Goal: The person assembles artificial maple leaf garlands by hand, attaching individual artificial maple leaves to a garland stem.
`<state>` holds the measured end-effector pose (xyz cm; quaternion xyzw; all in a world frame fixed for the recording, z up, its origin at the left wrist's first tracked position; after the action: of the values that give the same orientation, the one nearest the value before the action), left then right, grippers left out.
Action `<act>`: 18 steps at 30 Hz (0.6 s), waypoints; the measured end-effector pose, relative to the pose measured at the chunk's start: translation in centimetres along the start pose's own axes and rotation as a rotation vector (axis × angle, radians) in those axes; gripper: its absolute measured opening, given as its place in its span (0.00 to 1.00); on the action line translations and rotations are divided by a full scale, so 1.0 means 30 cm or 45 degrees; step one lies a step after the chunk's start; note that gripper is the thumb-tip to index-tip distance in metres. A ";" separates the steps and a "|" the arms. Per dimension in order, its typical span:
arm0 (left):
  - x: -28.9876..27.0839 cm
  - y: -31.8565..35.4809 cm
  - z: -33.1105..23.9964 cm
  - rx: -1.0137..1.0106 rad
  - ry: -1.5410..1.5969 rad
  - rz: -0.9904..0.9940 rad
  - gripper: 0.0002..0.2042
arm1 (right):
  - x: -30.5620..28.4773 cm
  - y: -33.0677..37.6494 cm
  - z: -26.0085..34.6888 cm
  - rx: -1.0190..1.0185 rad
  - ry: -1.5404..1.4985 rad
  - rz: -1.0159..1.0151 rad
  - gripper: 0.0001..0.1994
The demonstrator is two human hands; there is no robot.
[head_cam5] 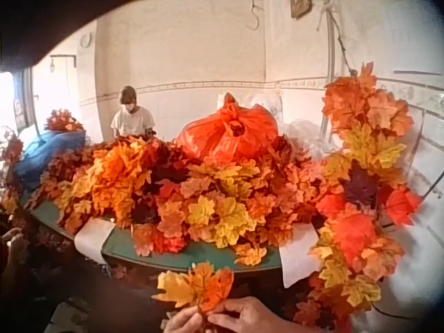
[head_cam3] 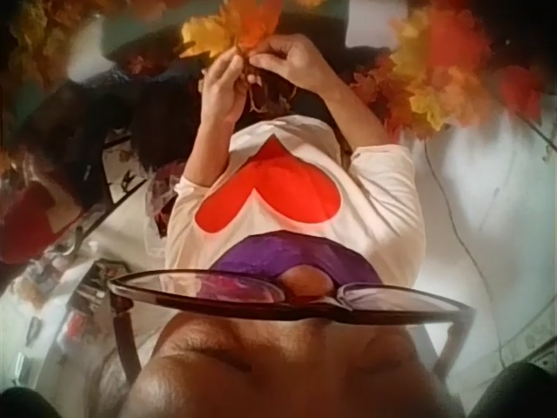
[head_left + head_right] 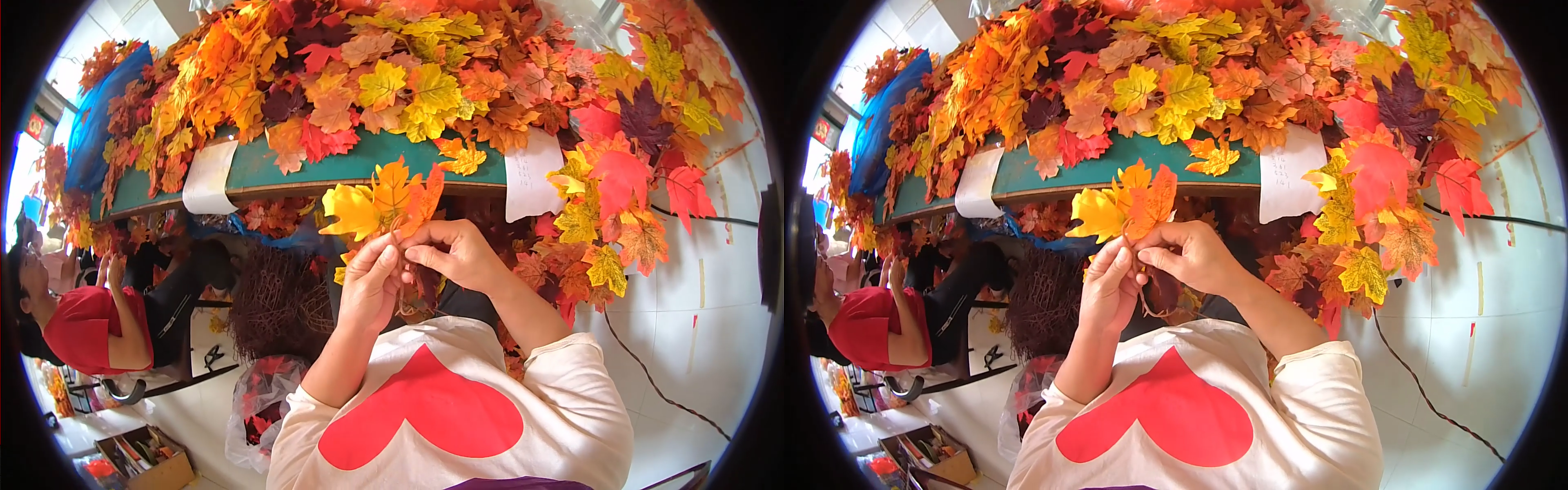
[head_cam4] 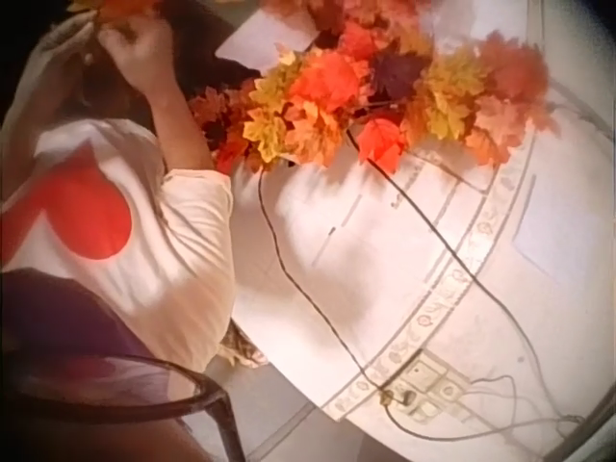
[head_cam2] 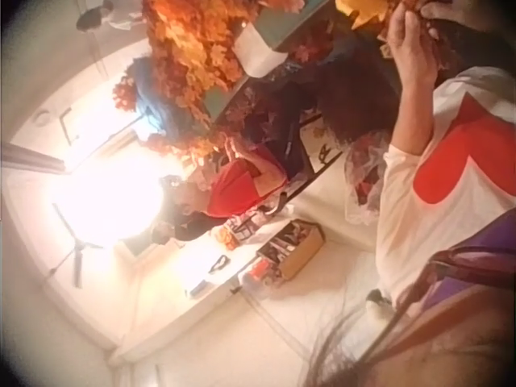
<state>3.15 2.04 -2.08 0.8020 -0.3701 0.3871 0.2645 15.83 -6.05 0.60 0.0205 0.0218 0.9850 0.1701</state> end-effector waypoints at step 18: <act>-0.016 0.004 0.019 -0.256 0.268 -0.067 0.11 | -0.036 -0.049 -0.066 -0.058 -0.198 -0.135 0.03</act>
<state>3.09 1.76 -2.78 0.7359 -0.3559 0.4230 0.3909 17.25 -5.09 -1.49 0.0919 -0.0129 0.9702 0.2238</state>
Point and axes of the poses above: each hand's wrist, its own y-axis away from the middle knuckle, its own x-axis out of the palm, z = x × y, the point moved 1 cm from there along -y, towards the middle knuckle, and after that the axes turned 3 degrees about x, right-handed, at the moved point
